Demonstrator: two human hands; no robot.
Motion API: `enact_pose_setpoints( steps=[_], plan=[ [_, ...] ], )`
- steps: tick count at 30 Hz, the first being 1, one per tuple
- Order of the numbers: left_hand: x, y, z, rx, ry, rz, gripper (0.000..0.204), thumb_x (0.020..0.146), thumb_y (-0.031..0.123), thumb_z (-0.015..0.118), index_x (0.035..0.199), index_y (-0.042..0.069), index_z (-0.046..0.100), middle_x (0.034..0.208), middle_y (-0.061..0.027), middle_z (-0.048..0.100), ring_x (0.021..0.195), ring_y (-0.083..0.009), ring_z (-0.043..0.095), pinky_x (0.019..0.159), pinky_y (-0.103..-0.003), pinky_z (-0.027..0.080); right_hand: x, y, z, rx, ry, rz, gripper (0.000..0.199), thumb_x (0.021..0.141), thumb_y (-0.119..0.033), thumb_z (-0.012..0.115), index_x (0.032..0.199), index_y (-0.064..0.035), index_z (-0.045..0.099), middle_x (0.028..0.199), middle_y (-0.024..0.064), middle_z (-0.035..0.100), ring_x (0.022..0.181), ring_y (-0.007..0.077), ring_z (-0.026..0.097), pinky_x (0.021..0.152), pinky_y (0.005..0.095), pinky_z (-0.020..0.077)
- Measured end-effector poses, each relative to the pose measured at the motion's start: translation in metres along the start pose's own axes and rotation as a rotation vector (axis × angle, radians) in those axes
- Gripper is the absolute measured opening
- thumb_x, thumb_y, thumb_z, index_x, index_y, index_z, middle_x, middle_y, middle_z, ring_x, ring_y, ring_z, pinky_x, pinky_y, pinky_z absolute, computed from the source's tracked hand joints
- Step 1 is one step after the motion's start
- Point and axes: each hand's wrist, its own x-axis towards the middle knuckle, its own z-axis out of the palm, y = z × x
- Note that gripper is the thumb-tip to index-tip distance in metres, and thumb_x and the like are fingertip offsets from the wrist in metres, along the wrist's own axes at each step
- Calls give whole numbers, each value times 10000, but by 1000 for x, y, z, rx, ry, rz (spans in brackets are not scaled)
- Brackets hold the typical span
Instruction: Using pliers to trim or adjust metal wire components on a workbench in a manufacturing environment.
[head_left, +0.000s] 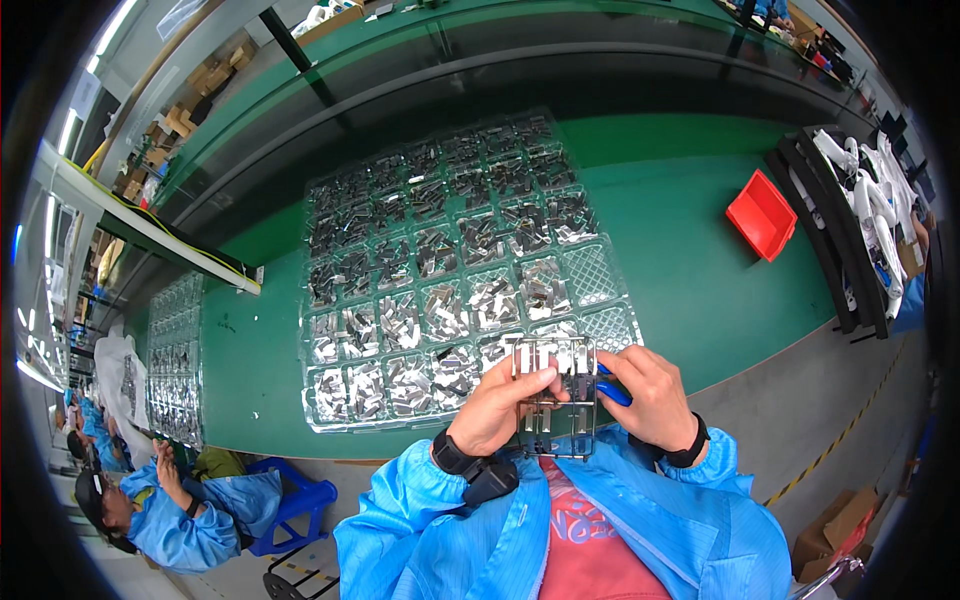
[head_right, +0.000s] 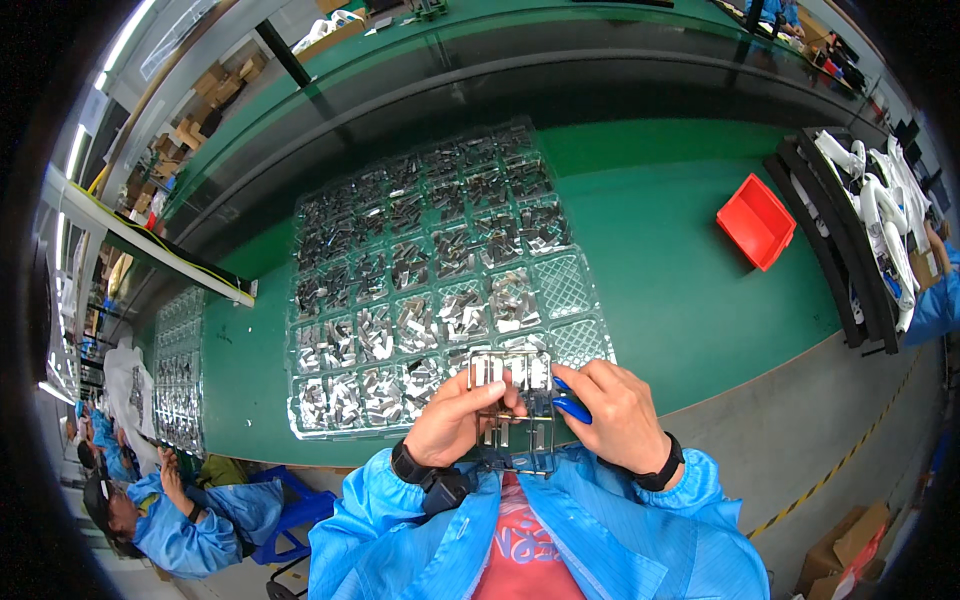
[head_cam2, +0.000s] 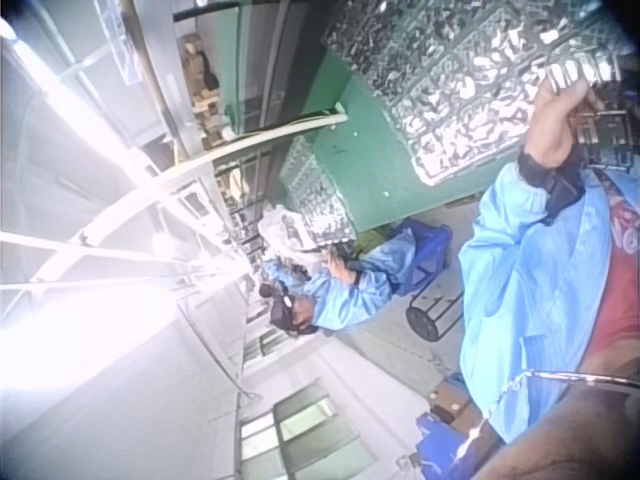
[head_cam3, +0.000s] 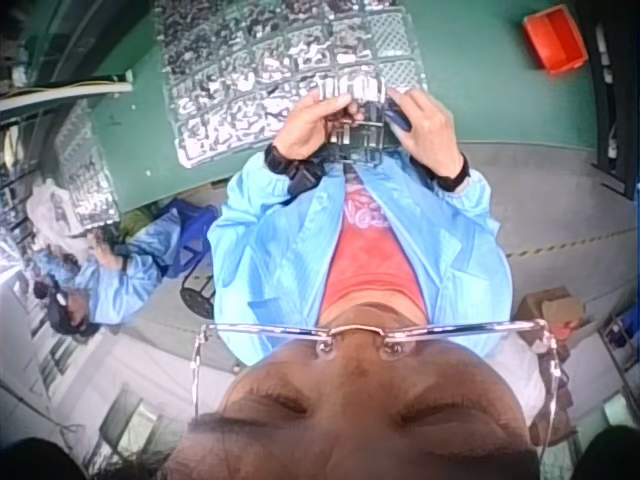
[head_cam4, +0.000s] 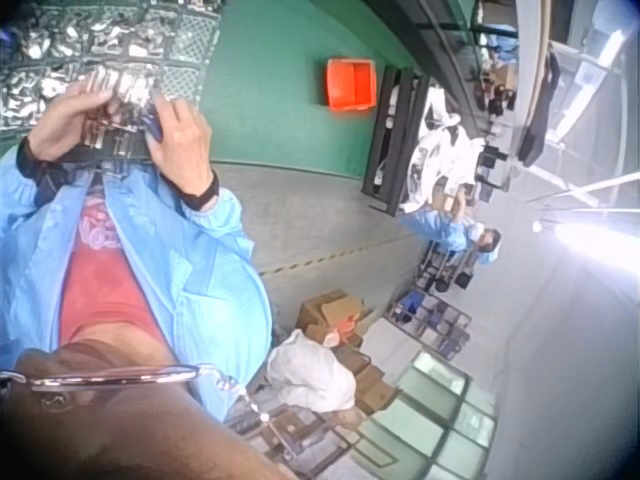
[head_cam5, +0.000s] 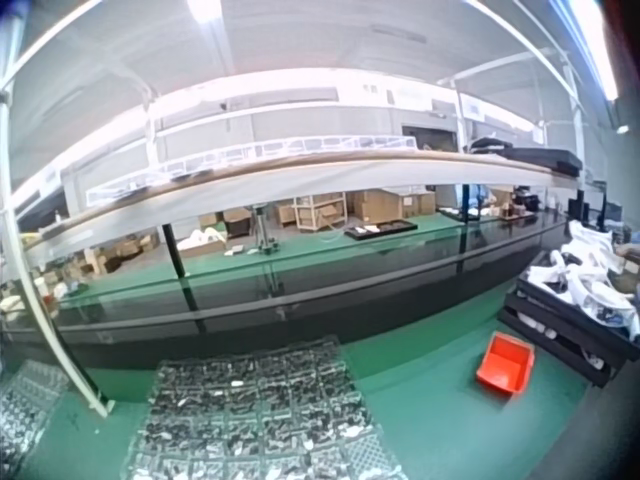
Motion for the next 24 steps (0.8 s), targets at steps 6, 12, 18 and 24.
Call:
enact_pose_setpoints(
  steps=[6,12,18,24],
  plan=[
    [4,3,6,-23,58,-98,149,924,205,545,926,58,567,743,-35,568,753,-193,597,698,-316,475,2,2,8,84,5,32,473,630,-36,707,1090,-42,596,782,91,534,704,261,568,605,358,464],
    [6,-2,3,-140,32,-140,153,932,212,532,892,69,566,728,-34,562,740,-197,581,692,-321,464,2,1,14,139,6,50,468,631,-23,693,1088,-30,590,814,104,545,729,273,574,625,361,469],
    [7,-5,-1,-194,-34,-124,156,923,231,562,917,75,571,725,-14,564,722,-160,591,667,-295,486,4,-1,14,149,-4,54,469,634,-14,686,1092,-32,586,822,109,546,747,286,574,641,372,471],
    [5,-3,0,-176,-29,-137,151,939,222,527,895,79,550,740,-25,537,749,-188,556,697,-331,466,5,-1,13,164,-6,69,469,640,-18,688,1096,-36,584,833,111,550,756,288,576,649,375,474]
  ],
)
